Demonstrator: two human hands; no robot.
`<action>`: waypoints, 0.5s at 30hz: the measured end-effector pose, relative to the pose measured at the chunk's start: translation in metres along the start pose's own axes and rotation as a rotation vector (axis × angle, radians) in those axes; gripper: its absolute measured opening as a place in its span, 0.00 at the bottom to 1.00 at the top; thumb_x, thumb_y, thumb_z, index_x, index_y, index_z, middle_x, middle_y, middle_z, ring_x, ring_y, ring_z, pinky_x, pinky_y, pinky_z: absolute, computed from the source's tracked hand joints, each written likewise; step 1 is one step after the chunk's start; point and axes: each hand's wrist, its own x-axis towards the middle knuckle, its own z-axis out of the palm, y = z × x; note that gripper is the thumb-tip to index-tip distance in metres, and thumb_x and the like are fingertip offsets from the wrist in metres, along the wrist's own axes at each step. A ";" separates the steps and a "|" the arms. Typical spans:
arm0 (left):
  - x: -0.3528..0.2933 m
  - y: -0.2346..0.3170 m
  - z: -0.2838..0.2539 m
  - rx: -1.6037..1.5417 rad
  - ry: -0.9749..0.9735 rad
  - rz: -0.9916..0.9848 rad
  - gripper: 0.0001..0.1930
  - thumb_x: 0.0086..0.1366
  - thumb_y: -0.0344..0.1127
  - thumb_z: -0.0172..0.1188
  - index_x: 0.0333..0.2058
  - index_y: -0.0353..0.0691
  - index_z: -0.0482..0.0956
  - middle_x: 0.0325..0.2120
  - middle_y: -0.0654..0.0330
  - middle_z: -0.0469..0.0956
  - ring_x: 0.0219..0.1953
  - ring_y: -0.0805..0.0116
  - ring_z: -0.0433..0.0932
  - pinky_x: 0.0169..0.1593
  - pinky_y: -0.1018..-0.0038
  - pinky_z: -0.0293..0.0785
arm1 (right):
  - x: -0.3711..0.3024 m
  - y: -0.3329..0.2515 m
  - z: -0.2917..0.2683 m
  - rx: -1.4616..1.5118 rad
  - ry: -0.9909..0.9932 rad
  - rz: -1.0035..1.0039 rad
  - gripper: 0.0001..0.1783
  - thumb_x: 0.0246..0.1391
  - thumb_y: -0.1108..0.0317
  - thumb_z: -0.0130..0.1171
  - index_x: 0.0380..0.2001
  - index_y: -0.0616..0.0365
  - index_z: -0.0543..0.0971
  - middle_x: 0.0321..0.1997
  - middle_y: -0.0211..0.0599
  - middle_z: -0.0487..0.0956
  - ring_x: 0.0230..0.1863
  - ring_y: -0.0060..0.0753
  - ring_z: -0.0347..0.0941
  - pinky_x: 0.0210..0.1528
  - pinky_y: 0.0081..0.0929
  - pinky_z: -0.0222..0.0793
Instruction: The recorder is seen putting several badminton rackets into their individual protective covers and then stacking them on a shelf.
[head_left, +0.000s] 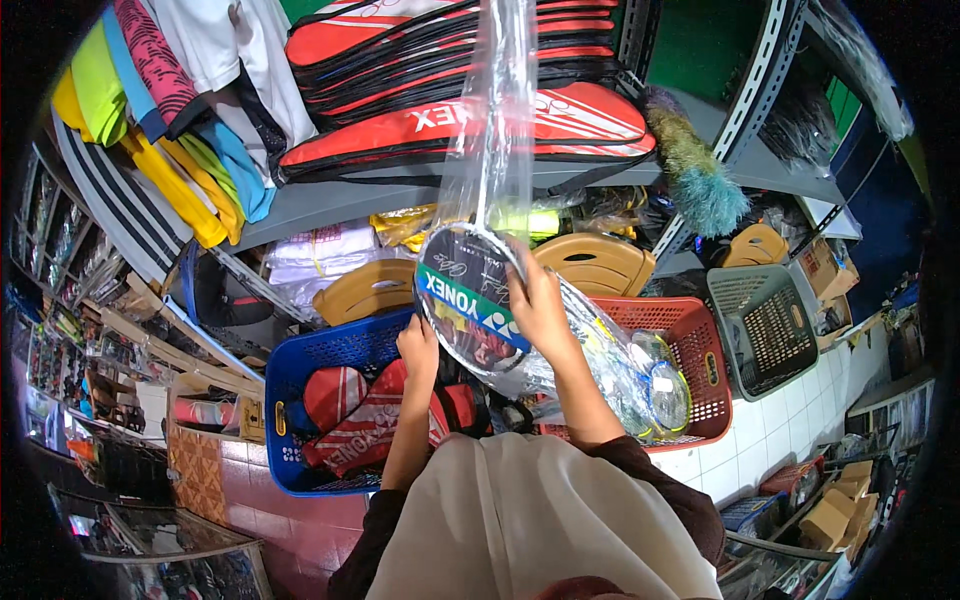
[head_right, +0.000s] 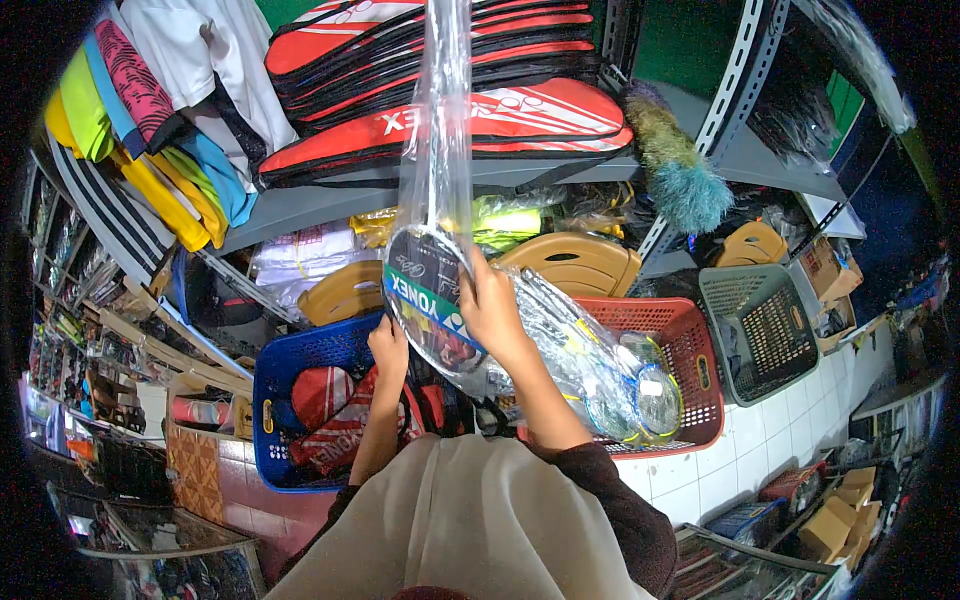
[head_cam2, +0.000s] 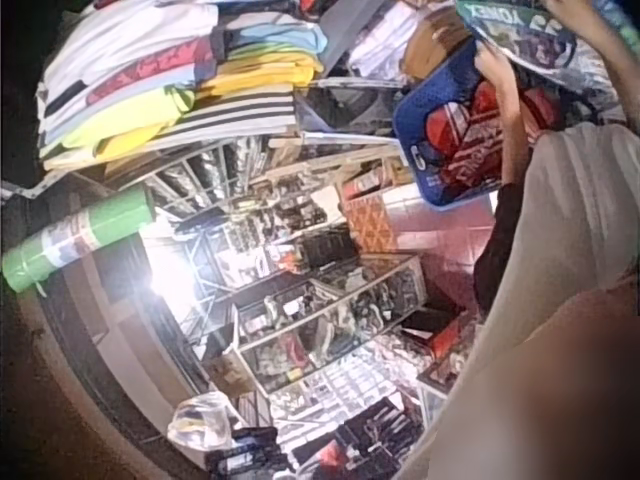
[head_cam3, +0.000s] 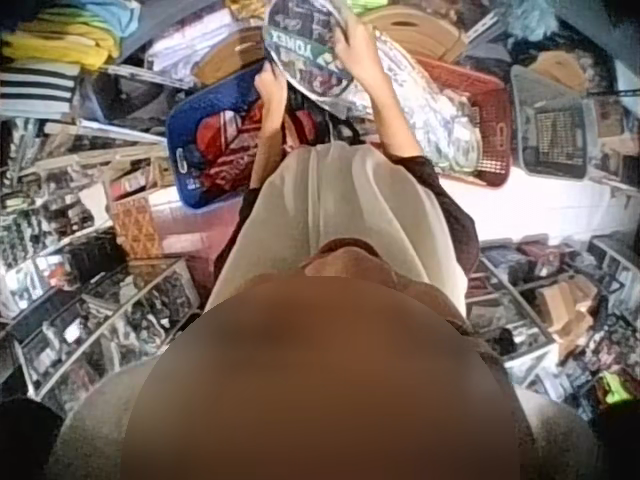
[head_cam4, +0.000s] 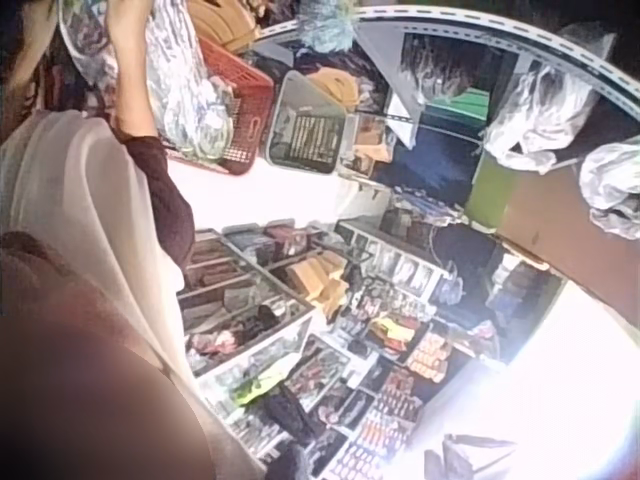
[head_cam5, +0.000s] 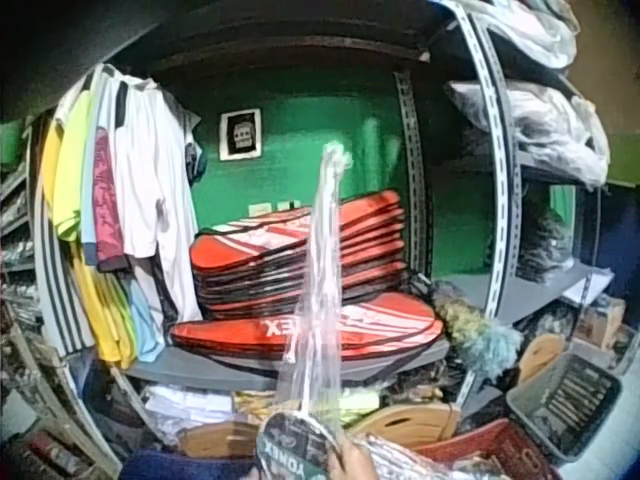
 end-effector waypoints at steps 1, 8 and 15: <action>0.004 0.005 -0.002 0.002 -0.005 0.012 0.09 0.60 0.31 0.48 0.26 0.30 0.72 0.17 0.40 0.71 0.22 0.41 0.72 0.26 0.52 0.66 | 0.000 -0.003 -0.001 -0.027 0.045 -0.055 0.21 0.52 0.78 0.47 0.51 0.60 0.66 0.20 0.57 0.70 0.21 0.52 0.68 0.25 0.39 0.62; 0.010 0.024 -0.012 -0.040 -0.115 0.008 0.10 0.60 0.33 0.46 0.28 0.31 0.72 0.21 0.37 0.73 0.26 0.39 0.73 0.31 0.49 0.67 | 0.001 -0.018 -0.005 0.001 0.073 -0.115 0.19 0.53 0.79 0.47 0.51 0.61 0.68 0.18 0.53 0.69 0.16 0.38 0.67 0.24 0.29 0.62; 0.029 0.059 -0.053 -0.198 0.079 -0.045 0.14 0.63 0.33 0.47 0.20 0.30 0.69 0.15 0.39 0.70 0.21 0.40 0.71 0.23 0.55 0.63 | 0.002 -0.029 -0.018 -0.018 0.072 -0.074 0.26 0.46 0.84 0.45 0.52 0.62 0.65 0.21 0.62 0.71 0.26 0.62 0.70 0.29 0.48 0.62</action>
